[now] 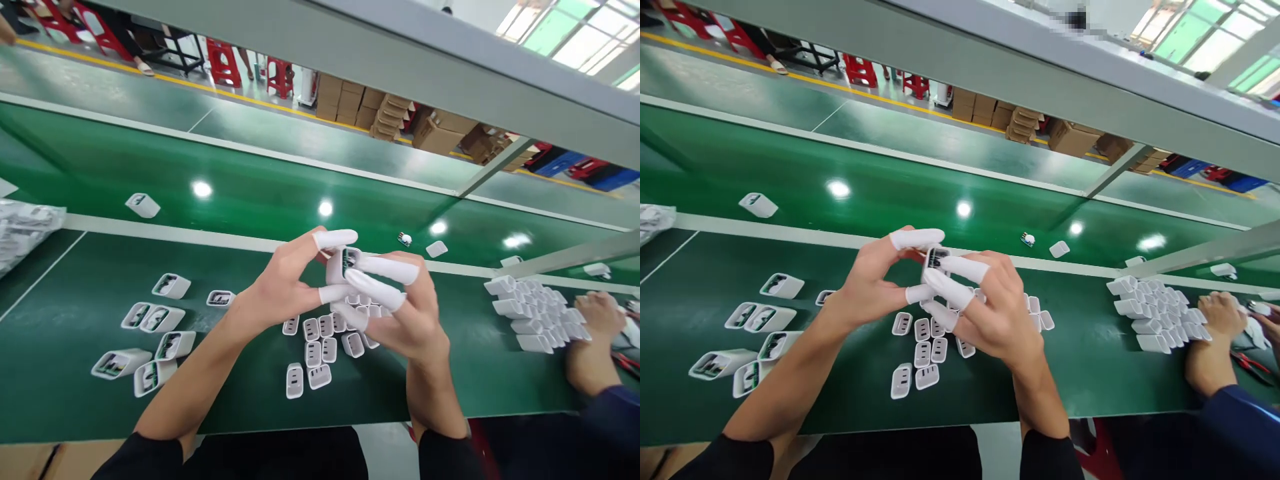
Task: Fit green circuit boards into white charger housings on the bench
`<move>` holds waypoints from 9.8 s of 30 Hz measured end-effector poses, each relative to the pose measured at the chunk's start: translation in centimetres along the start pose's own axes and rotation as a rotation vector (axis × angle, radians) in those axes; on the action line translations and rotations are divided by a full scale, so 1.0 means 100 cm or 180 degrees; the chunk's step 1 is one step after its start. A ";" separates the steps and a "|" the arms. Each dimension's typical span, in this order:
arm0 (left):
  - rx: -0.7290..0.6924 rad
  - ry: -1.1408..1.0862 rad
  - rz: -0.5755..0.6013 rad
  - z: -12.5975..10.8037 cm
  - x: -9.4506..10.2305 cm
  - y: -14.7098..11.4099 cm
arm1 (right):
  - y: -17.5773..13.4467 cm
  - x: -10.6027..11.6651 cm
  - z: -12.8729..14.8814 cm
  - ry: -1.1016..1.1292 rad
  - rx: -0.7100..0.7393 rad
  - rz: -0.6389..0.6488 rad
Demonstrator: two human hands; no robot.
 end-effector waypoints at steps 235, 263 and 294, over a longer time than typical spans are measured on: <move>-0.0508 -0.0407 -0.0004 -0.007 -0.043 0.035 | -0.010 0.046 -0.046 0.1083 -0.0822 -0.0583; 0.0926 -0.0834 -0.0242 0.028 -0.048 0.030 | -0.009 0.025 -0.041 0.0129 -0.0632 0.0011; 0.1095 -0.1823 -0.0305 0.043 -0.083 0.020 | -0.028 0.002 -0.107 0.2252 -0.2160 -0.0574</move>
Point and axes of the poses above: each hand's wrist, its own y-axis towards the middle knuckle, its own x-axis out of the back of the hand, z = x × y, the point moved 9 cm from there along y, towards the middle knuckle, and after that the axes turned 3 degrees about x, right-handed, at the moved point
